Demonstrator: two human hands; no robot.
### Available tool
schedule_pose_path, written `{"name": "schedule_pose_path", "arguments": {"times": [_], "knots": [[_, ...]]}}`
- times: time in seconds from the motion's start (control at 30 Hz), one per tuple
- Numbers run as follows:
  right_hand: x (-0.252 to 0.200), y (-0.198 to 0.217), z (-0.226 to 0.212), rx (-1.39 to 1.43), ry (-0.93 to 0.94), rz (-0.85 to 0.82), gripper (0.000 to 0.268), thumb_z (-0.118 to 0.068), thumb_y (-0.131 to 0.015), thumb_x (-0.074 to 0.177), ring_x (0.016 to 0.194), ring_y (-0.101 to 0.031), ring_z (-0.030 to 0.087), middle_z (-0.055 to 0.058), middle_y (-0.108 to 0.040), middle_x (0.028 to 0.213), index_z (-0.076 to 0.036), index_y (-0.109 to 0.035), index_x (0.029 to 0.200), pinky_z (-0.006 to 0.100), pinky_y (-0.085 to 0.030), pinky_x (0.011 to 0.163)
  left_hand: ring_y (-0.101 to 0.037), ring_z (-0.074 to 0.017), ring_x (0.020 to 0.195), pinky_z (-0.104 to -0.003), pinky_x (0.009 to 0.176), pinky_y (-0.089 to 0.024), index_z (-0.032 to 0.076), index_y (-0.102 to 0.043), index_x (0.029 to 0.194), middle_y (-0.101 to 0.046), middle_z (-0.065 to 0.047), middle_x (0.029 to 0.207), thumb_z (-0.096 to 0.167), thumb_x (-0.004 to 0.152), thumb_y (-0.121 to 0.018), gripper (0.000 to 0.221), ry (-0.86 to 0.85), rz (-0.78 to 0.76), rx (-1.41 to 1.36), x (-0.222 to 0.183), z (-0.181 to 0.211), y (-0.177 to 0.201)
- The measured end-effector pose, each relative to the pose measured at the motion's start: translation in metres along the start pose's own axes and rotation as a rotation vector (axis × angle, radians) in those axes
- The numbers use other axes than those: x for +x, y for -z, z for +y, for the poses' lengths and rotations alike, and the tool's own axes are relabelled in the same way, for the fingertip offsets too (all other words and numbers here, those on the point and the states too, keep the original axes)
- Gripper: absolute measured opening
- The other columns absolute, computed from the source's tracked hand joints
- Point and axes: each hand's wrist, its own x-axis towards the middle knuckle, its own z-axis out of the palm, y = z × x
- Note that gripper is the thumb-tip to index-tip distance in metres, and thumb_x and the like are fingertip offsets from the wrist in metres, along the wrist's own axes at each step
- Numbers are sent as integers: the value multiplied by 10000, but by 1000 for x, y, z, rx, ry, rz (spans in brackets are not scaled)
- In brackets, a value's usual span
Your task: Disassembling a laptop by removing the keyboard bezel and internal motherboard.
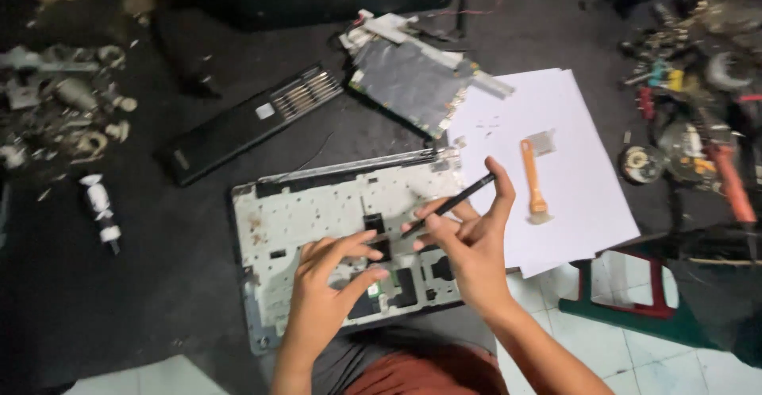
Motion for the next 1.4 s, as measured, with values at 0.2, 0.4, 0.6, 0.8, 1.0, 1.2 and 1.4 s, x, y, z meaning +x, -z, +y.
{"name": "schedule_pose_path", "arguments": {"times": [0.2,0.4,0.6,0.8,1.0,1.2,1.4], "knots": [[-13,-21,13,38,-25,-22,852,-31,-637,951,764,-748,274,282,-695,951,-236,-77,1559,377,-681,722,-674,-162,935,-331,872,-426,132,-768,1078,-797,18,940,215,852,-828,249,-117,123,-40,-7,-10,-4],[-15,-24,15,12,-2,-33,827,-7,-621,958,806,-768,283,279,-699,946,-220,-76,1541,377,-695,703,-634,-195,930,-340,831,-479,120,-789,977,-754,-4,920,172,887,-782,104,-32,154,-73,-10,-15,-6],[-24,-18,17,-183,318,-47,796,92,-613,960,687,-748,315,300,-690,912,-220,-92,1475,401,-712,683,-660,-161,882,-315,842,-471,135,-756,945,-776,24,903,205,878,-802,108,-75,135,-65,-6,-7,-2],[-23,-21,6,-325,666,-197,747,96,-581,979,761,-759,369,305,-665,910,-235,-110,1455,419,-687,747,-689,-179,925,-325,867,-477,134,-719,939,-768,11,927,208,872,-813,137,-150,132,-47,-5,-13,-4],[-26,-20,10,-379,667,-196,749,88,-611,972,739,-763,342,294,-670,911,-201,-114,1452,369,-704,719,-734,-168,912,-324,901,-455,135,-738,921,-784,8,927,172,834,-842,141,-213,139,-70,-4,-10,-3],[-28,-20,9,-276,556,-174,727,62,-593,979,688,-765,394,359,-644,913,-238,-110,1432,475,-687,759,-714,-163,887,-317,887,-448,129,-728,910,-770,6,910,154,869,-807,92,-216,135,-72,-3,-7,-1],[-27,-16,19,-278,538,-187,777,56,-607,987,745,-760,350,325,-635,936,-261,-105,1488,431,-698,753,-706,-167,894,-319,875,-446,135,-733,917,-771,9,917,169,861,-812,102,-225,128,-49,-3,-9,-1]]}}
